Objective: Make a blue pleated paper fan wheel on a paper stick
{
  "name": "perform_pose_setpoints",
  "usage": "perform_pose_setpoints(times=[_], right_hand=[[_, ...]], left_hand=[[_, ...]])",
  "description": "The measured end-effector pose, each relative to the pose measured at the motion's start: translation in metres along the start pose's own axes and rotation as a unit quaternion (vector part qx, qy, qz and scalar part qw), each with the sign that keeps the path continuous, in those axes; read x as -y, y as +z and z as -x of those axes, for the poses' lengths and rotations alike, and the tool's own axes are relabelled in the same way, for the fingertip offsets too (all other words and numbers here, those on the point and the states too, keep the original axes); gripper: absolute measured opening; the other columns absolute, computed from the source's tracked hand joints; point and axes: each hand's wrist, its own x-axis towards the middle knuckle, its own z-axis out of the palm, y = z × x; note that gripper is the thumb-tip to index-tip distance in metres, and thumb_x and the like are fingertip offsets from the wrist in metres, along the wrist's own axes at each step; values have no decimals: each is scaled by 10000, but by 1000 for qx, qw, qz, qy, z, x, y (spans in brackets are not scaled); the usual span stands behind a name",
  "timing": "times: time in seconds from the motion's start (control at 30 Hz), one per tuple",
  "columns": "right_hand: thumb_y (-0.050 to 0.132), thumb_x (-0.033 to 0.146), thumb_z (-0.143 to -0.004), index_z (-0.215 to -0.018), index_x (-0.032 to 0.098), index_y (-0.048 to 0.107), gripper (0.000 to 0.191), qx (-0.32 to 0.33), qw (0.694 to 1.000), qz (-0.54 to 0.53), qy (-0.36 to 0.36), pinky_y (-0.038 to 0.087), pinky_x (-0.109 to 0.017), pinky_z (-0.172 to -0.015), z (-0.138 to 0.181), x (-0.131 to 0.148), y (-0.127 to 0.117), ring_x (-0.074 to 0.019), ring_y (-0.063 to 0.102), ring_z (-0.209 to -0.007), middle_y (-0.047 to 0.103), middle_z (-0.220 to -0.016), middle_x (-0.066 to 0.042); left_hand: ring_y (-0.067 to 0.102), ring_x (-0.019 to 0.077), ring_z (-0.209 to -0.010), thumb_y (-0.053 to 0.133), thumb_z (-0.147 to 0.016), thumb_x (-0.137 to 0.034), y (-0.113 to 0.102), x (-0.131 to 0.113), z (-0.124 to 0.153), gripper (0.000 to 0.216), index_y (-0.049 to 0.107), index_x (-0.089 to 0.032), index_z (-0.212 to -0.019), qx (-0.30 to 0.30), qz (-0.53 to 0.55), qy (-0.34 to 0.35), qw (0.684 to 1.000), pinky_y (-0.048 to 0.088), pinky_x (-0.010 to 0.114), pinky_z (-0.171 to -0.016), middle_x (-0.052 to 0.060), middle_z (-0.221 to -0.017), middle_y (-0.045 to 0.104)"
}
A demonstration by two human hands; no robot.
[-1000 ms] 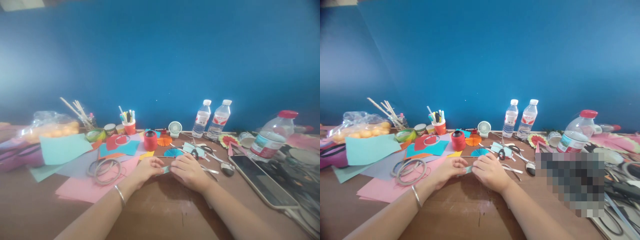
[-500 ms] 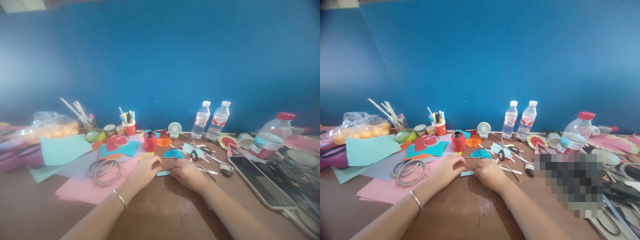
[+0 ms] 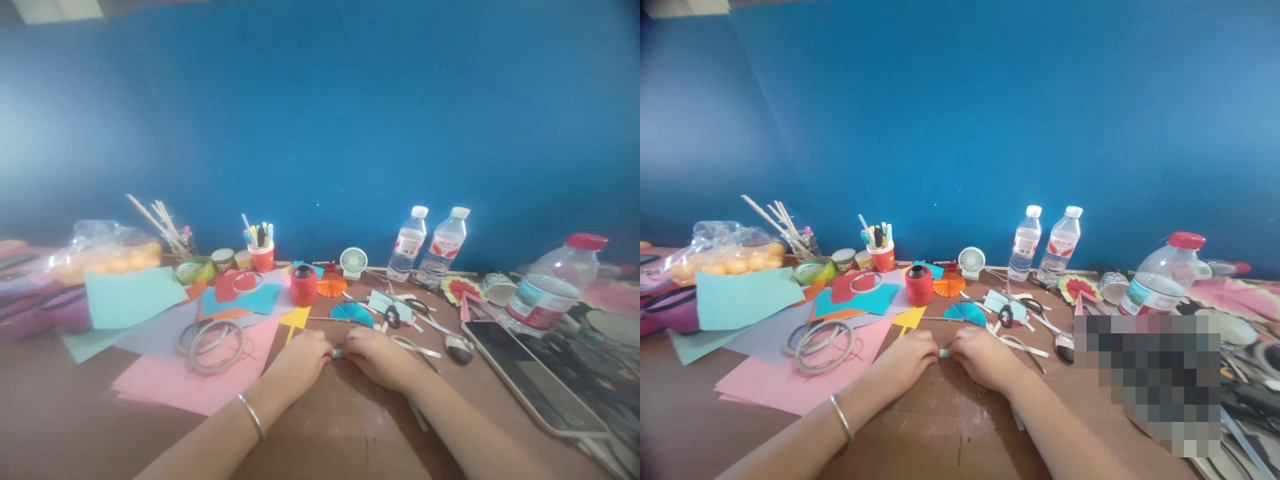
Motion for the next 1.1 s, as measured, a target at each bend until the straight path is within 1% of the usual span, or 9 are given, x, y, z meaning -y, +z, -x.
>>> perform_pose_setpoints(times=[0.07, 0.13, 0.3, 0.5, 0.67, 0.73, 0.9, 1.0, 1.1], right_hand=[[495, 84, -806, -798, 188, 619, 162, -11, 999, -34, 16, 391, -227, -694, 1, 0, -1, -143, 546, -792, 623, -790, -16], [517, 65, -784, -777, 188, 610, 155, -20, 998, -50, 25, 392, -218, -688, 1, -1, -1, -137, 549, -779, 617, -769, -7], [522, 50, -776, -714, 189, 610, 175, -21, 997, -70, 23, 392, -206, -666, 0, -3, 1, -125, 550, -735, 606, -724, 3], [532, 73, -784, -715, 194, 632, 171, -31, 996, -86, 22, 398, -212, -664, 0, -8, 4, -129, 557, -733, 616, -728, -2], [529, 112, -808, -705, 193, 652, 180, -23, 997, -75, 23, 394, -209, -655, 0, -10, 6, -125, 551, -725, 611, -731, -6], [521, 118, -815, -702, 193, 654, 190, -14, 998, -63, 24, 389, -207, -645, -1, -8, 6, -120, 541, -714, 600, -732, -4], [558, 116, -783, -694, 207, 678, 175, -9, 1000, 2, 30, 358, -222, -617, -1, -7, 2, -128, 502, -729, 555, -753, -9], [565, 153, -789, -763, 243, 708, 171, 5, 1000, 12, 12, 340, -235, -605, 2, -15, -3, -129, 476, -710, 534, -726, -8], [576, 202, -793, -791, 283, 720, 165, 18, 1000, 8, -8, 335, -254, -635, 6, -28, -10, -138, 467, -729, 537, -711, -7]], left_hand=[[555, 153, -741, 454, -818, -151, -2, -1, 1, 199, 646, -185, -776, 5, 10, -10, 1000, 388, 261, -709, 24, -801, 600], [555, 152, -737, 466, -810, -152, -1, -1, 1, 186, 643, -188, -769, 3, 21, -22, 1000, 385, 260, -709, 18, -794, 601], [552, 168, -816, 493, -787, -145, 5, 3, 0, 151, 619, -211, -841, -25, 38, -37, 998, 380, 259, -732, 6, -825, 610], [553, 156, -781, 457, -814, -160, 5, 4, 0, 184, 632, -215, -817, -13, 22, -32, 999, 383, 262, -729, 8, -819, 599], [548, 166, -769, 397, -836, -151, 3, 2, -2, 259, 648, -214, -820, 0, -29, -22, 999, 395, 279, -717, 24, -801, 584], [546, 170, -761, 392, -830, -140, 1, 1, -2, 267, 649, -210, -806, 11, -60, -7, 998, 401, 287, -715, 31, -804, 579], [545, 209, -752, 464, -739, -68, -6, -10, 2, 199, 635, -169, -748, 51, -170, 29, 984, 423, 327, -684, 58, -786, 572], [547, 231, -773, 518, -680, -33, -6, -20, 8, 169, 627, -139, -753, 71, -201, 23, 977, 436, 330, -669, 77, -802, 579], [553, 247, -770, 505, -671, 9, -1, -26, 12, 195, 626, -107, -769, 76, -237, 14, 968, 441, 339, -661, 107, -791, 586]])
